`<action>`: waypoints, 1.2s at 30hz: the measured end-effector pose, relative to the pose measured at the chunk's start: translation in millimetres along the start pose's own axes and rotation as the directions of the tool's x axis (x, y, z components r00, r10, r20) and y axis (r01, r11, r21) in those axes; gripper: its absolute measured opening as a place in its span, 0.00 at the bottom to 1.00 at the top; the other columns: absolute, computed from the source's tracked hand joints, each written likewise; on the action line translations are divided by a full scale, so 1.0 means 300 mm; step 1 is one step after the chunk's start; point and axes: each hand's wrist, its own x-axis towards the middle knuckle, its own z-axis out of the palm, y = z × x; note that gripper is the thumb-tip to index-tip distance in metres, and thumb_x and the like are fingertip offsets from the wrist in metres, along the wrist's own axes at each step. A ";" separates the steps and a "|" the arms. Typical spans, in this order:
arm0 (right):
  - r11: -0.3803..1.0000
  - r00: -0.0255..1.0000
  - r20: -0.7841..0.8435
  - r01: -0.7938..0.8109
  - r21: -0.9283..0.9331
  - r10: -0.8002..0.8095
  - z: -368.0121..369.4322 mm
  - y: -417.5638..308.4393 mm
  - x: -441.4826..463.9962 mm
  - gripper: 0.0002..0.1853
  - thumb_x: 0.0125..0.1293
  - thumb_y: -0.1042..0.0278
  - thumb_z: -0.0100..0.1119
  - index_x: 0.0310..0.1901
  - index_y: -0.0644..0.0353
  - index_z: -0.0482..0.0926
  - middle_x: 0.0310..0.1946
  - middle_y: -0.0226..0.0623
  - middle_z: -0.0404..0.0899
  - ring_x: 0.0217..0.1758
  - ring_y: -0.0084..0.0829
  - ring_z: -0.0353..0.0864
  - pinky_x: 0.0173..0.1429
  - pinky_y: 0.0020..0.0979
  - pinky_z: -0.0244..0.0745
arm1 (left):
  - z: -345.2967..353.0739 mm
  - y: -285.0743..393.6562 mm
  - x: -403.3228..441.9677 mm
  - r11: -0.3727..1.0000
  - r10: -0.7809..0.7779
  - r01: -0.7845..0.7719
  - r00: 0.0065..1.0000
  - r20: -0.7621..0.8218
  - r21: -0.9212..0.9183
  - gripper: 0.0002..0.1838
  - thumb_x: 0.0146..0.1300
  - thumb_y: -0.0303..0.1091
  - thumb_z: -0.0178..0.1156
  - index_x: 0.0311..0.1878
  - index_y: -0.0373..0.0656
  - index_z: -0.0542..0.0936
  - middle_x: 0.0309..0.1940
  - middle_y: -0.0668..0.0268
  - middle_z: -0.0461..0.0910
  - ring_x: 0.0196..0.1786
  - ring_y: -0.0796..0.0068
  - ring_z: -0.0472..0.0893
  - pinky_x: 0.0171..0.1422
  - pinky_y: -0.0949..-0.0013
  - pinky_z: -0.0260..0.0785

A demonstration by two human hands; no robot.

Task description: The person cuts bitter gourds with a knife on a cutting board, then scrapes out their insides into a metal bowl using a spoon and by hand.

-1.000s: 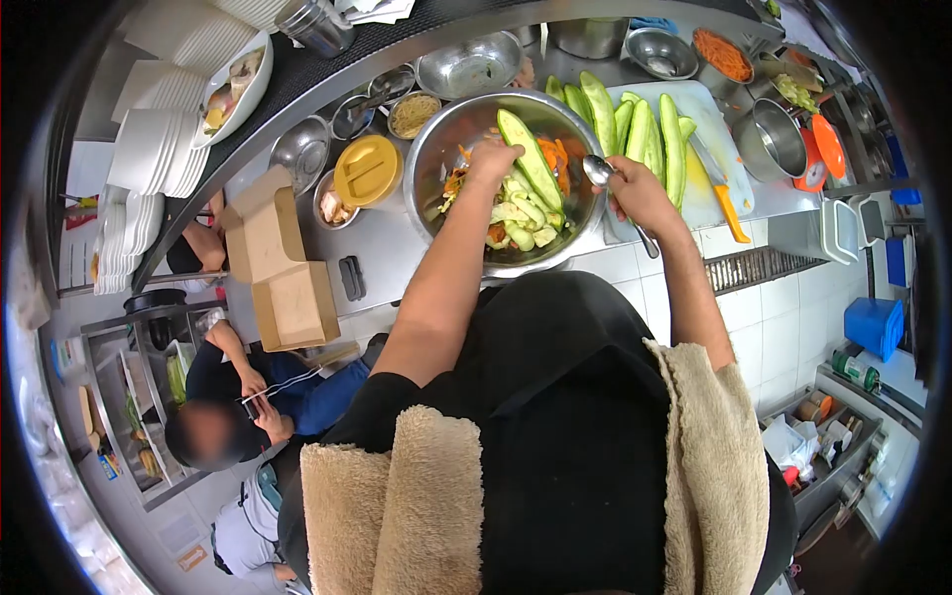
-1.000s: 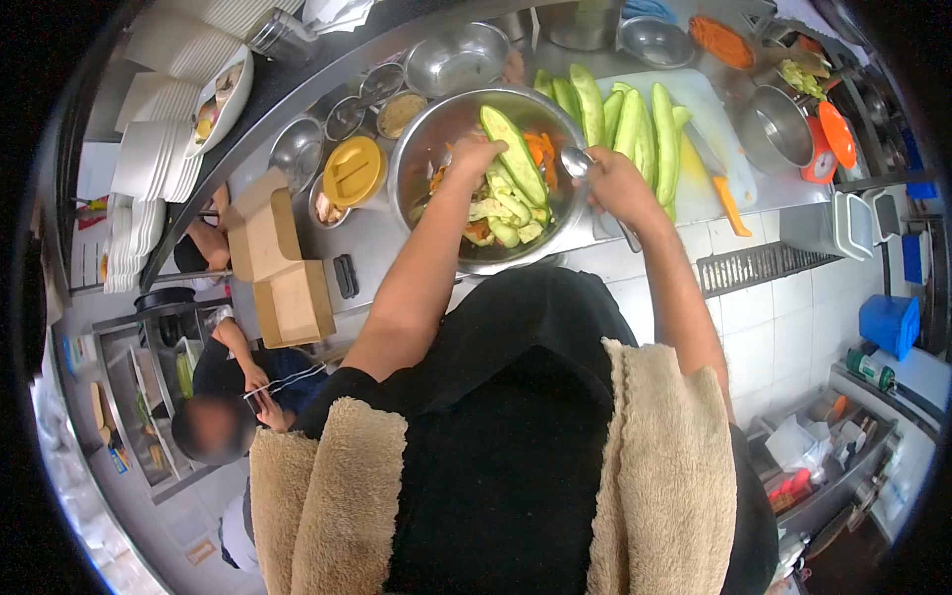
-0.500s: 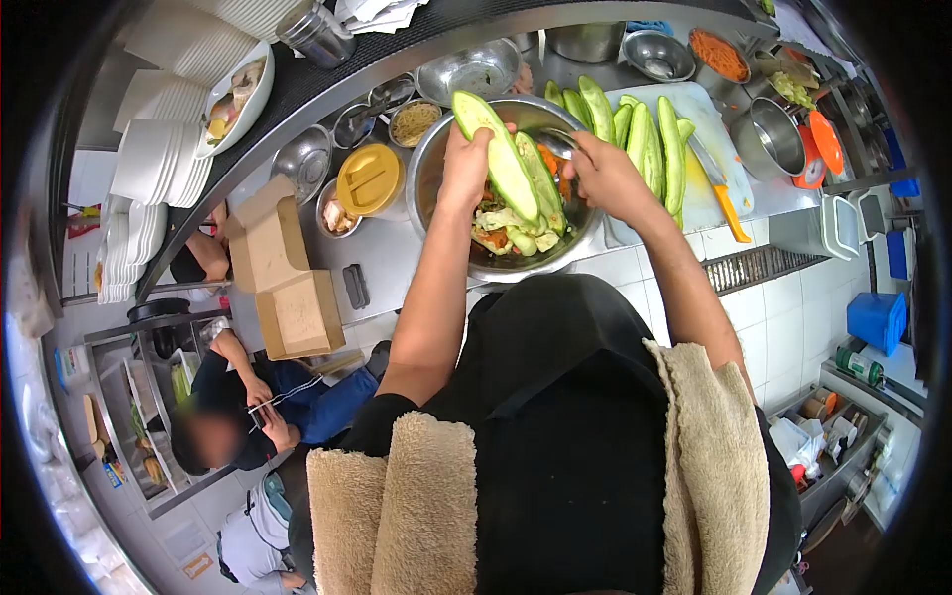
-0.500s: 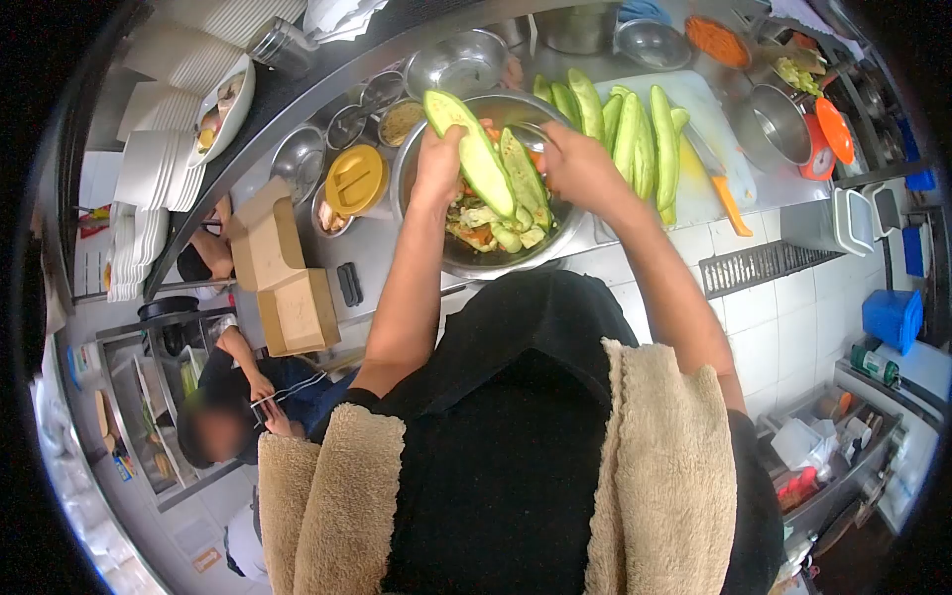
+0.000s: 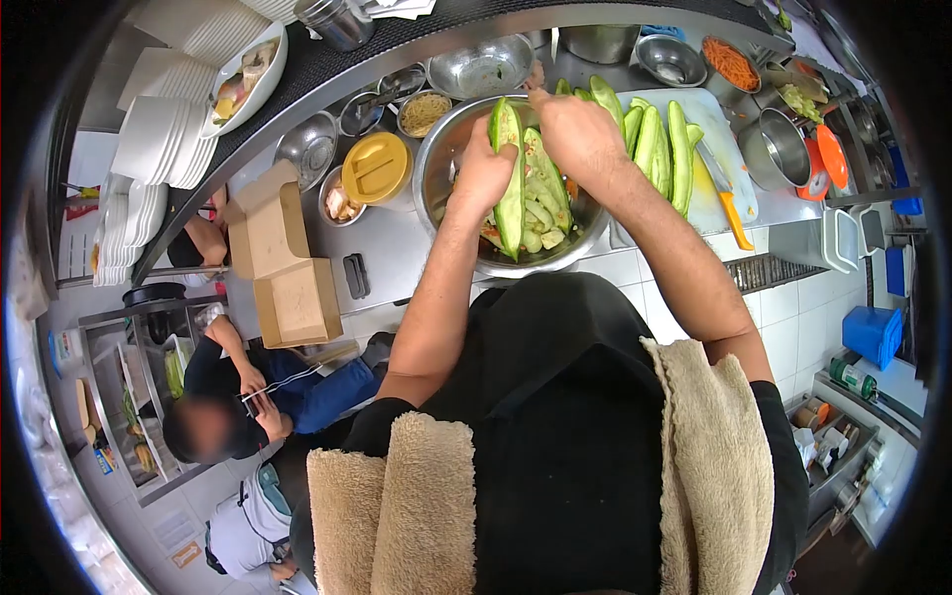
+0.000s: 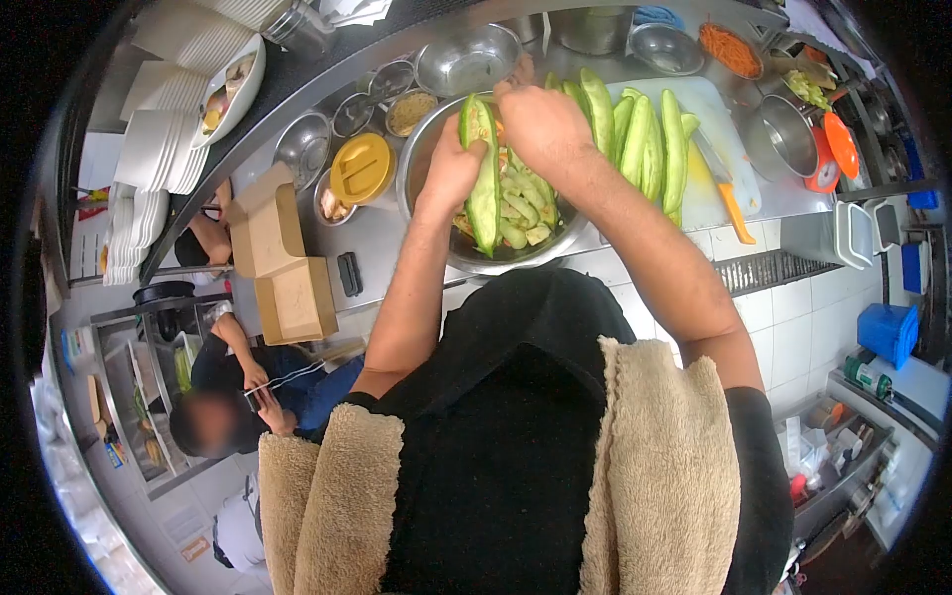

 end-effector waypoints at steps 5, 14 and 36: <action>0.999 0.999 -0.042 0.022 -0.032 -0.024 0.026 0.011 -0.003 0.10 0.69 0.72 0.56 0.50 0.62 0.81 0.39 0.51 0.90 0.43 0.50 0.92 0.48 0.48 0.88 | -0.021 -0.002 0.005 0.984 0.047 -0.046 0.999 0.003 0.172 0.31 0.66 0.26 0.60 0.73 0.36 0.69 0.58 0.48 0.84 0.61 0.57 0.85 0.68 0.59 0.76; 0.991 0.996 -0.002 0.091 -0.097 -0.092 0.007 -0.004 -0.023 0.11 0.69 0.71 0.57 0.50 0.64 0.81 0.43 0.51 0.90 0.45 0.50 0.92 0.48 0.47 0.88 | -0.045 0.038 0.013 0.925 -0.003 -0.046 0.992 0.128 0.377 0.41 0.55 0.28 0.74 0.74 0.37 0.71 0.62 0.50 0.83 0.65 0.59 0.83 0.71 0.61 0.73; 0.997 0.975 0.215 0.041 0.061 -0.054 0.042 0.004 -0.081 0.13 0.70 0.68 0.57 0.51 0.61 0.83 0.39 0.52 0.89 0.46 0.53 0.91 0.51 0.52 0.85 | -0.104 0.024 -0.041 0.856 -0.052 0.285 0.878 0.476 -0.432 0.36 0.76 0.35 0.58 0.85 0.48 0.61 0.70 0.64 0.77 0.67 0.70 0.80 0.69 0.59 0.77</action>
